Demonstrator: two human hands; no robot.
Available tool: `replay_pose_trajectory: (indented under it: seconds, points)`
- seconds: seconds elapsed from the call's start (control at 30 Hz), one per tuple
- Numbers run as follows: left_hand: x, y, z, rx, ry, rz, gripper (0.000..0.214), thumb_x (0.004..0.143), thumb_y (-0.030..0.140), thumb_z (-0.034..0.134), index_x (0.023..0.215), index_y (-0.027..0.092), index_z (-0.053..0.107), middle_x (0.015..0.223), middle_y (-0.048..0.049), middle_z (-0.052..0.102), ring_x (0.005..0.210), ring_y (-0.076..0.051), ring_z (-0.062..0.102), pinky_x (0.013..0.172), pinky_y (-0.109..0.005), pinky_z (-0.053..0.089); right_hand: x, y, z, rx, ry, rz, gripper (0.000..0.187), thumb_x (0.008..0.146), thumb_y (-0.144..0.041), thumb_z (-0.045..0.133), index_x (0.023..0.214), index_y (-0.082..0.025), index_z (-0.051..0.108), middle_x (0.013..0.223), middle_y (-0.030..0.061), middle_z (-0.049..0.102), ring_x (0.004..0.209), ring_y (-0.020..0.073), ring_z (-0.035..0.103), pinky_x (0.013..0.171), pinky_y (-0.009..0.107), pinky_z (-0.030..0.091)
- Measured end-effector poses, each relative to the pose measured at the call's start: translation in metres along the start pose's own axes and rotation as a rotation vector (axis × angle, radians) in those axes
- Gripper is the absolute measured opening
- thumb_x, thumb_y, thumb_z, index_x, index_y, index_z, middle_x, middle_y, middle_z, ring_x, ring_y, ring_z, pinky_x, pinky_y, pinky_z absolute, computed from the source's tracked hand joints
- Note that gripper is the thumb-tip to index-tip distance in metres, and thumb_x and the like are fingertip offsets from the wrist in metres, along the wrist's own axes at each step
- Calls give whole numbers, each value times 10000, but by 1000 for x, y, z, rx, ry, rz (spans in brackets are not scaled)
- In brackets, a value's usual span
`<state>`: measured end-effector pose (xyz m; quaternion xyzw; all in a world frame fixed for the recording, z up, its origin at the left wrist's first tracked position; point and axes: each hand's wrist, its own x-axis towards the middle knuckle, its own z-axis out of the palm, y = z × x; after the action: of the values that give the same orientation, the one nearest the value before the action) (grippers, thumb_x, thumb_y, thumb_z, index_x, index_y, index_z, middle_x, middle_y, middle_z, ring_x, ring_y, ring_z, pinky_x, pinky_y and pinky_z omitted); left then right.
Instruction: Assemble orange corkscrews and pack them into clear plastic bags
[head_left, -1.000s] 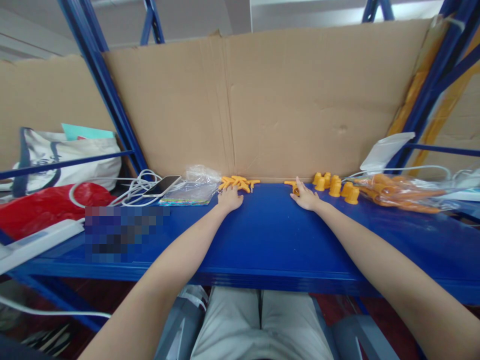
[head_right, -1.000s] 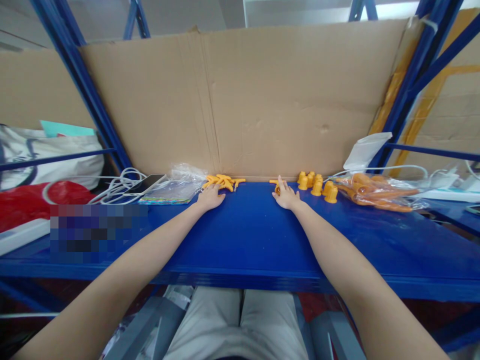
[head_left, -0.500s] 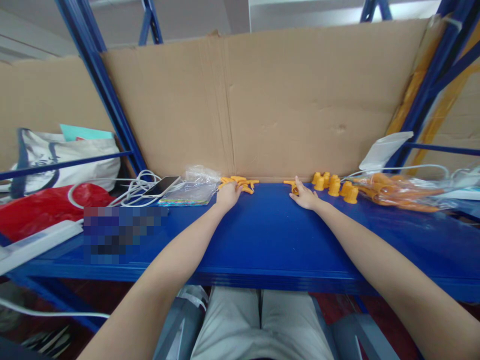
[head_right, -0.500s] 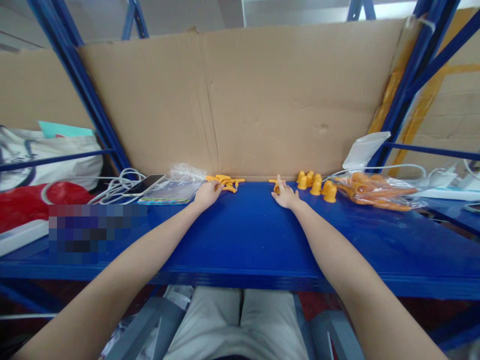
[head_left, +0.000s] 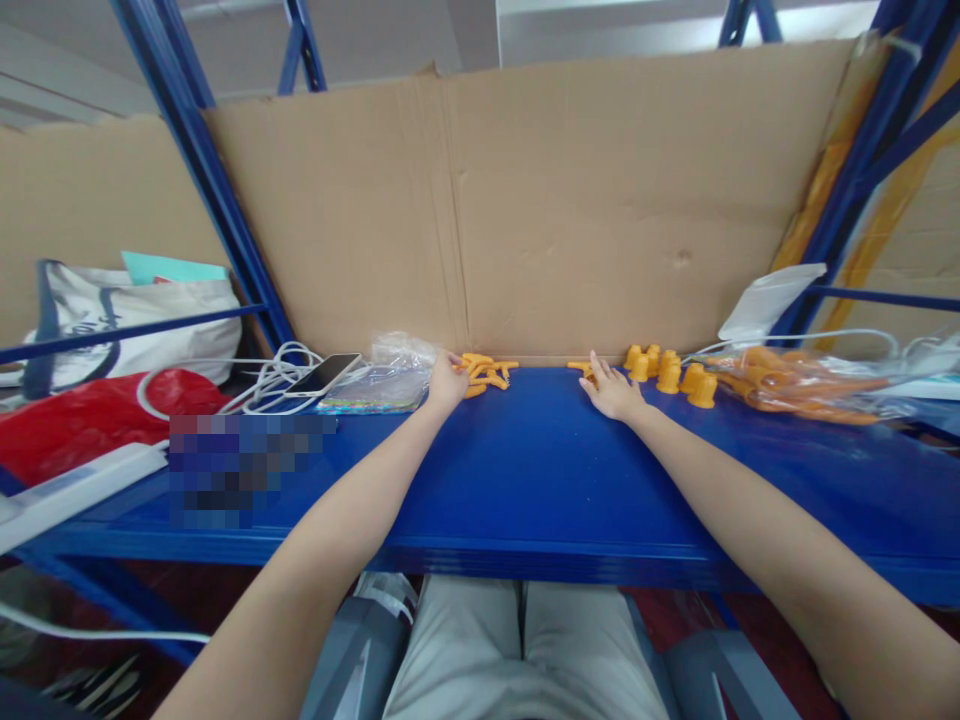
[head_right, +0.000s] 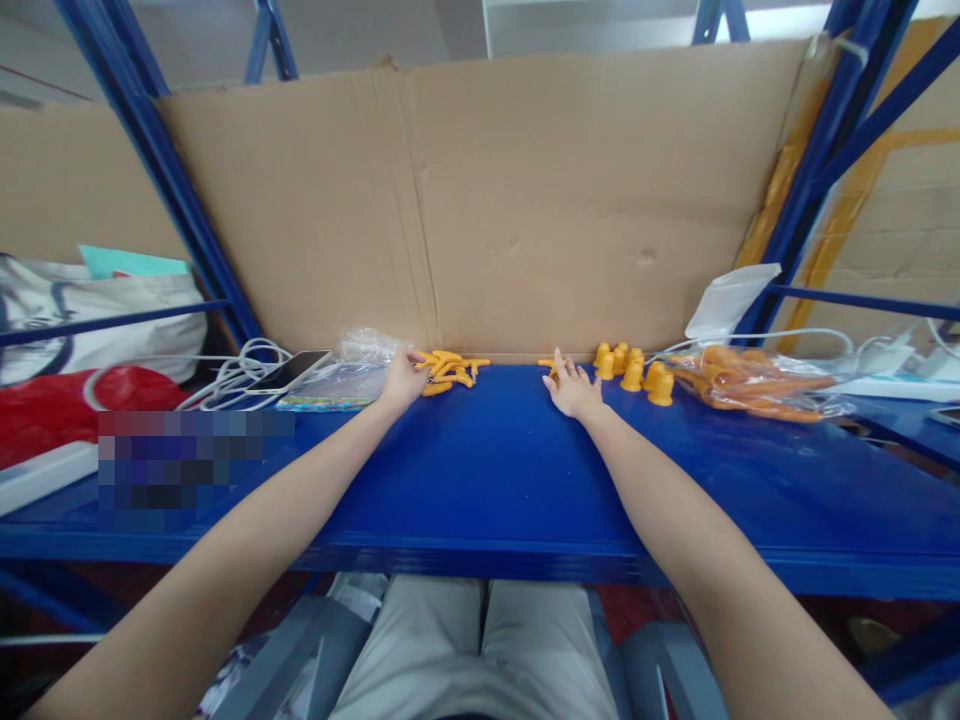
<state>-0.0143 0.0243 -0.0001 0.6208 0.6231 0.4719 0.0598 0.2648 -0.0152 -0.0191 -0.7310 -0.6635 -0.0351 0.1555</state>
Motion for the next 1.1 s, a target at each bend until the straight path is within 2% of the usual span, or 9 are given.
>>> replay_pose_trajectory:
  seconds: [0.07,0.13,0.23,0.33,0.5,0.67,0.83,0.93,1.1]
  points:
    - [2,-3,2,-27,-18,6,227,755,19,528,917,178,528,935,-80,671,856,-212,661,738,-328,508,-5,-5,-6,-52,99,-41,608,967,-379,252,1529,-164,166,1517,147,349,1325,305,400,1039,530,325]
    - [2,-6,4,6,-73,68,200,754,47,549,909,173,560,965,-92,679,870,-210,660,764,-329,508,-8,-10,-11,-106,186,-65,532,951,-297,294,1452,-131,354,1398,168,500,1245,300,476,992,474,372]
    - [-1,-11,7,185,-256,294,85,764,176,612,845,169,636,976,-97,686,982,-246,637,890,-365,486,-11,-16,-14,-171,212,-98,411,925,-221,325,1222,-104,585,1220,178,611,1165,290,529,939,407,397]
    - [-3,-14,9,386,-409,501,154,753,251,636,875,177,693,1068,-103,668,1083,-288,591,986,-417,443,-10,-18,-12,-185,155,-134,377,915,-202,351,1158,-114,625,1191,165,621,1148,270,541,925,376,399]
    - [-3,-13,10,519,-490,563,279,807,141,503,994,178,707,1114,-103,661,1099,-260,593,1016,-394,432,-11,-17,-11,-172,116,-120,387,914,-208,363,1197,-125,614,1237,159,599,1175,269,525,928,384,400]
    - [-4,-9,10,529,-484,535,386,797,91,478,1140,152,646,1192,-109,648,1144,-257,575,1024,-383,423,-13,-18,-13,-163,103,-117,388,911,-211,379,1216,-130,605,1227,160,600,1183,267,521,932,380,401]
    - [-7,-6,9,474,-449,469,400,696,64,566,1077,157,648,1125,-96,660,1091,-249,594,969,-354,460,-12,-17,-12,-160,99,-116,386,912,-215,382,1220,-130,598,1240,159,593,1192,269,518,940,382,400]
    - [-7,-5,6,415,-351,453,372,677,20,542,999,173,650,1052,-84,662,1078,-243,591,969,-362,460,-11,-17,-12,-152,96,-117,396,905,-212,384,1230,-129,594,1253,158,589,1196,273,517,944,394,401]
    - [-8,5,-5,225,-93,398,349,751,-31,409,956,151,625,1033,-112,626,1004,-228,600,914,-361,485,-12,-18,-13,-150,97,-103,395,900,-216,377,1220,-147,600,1275,141,587,1187,274,520,938,402,404]
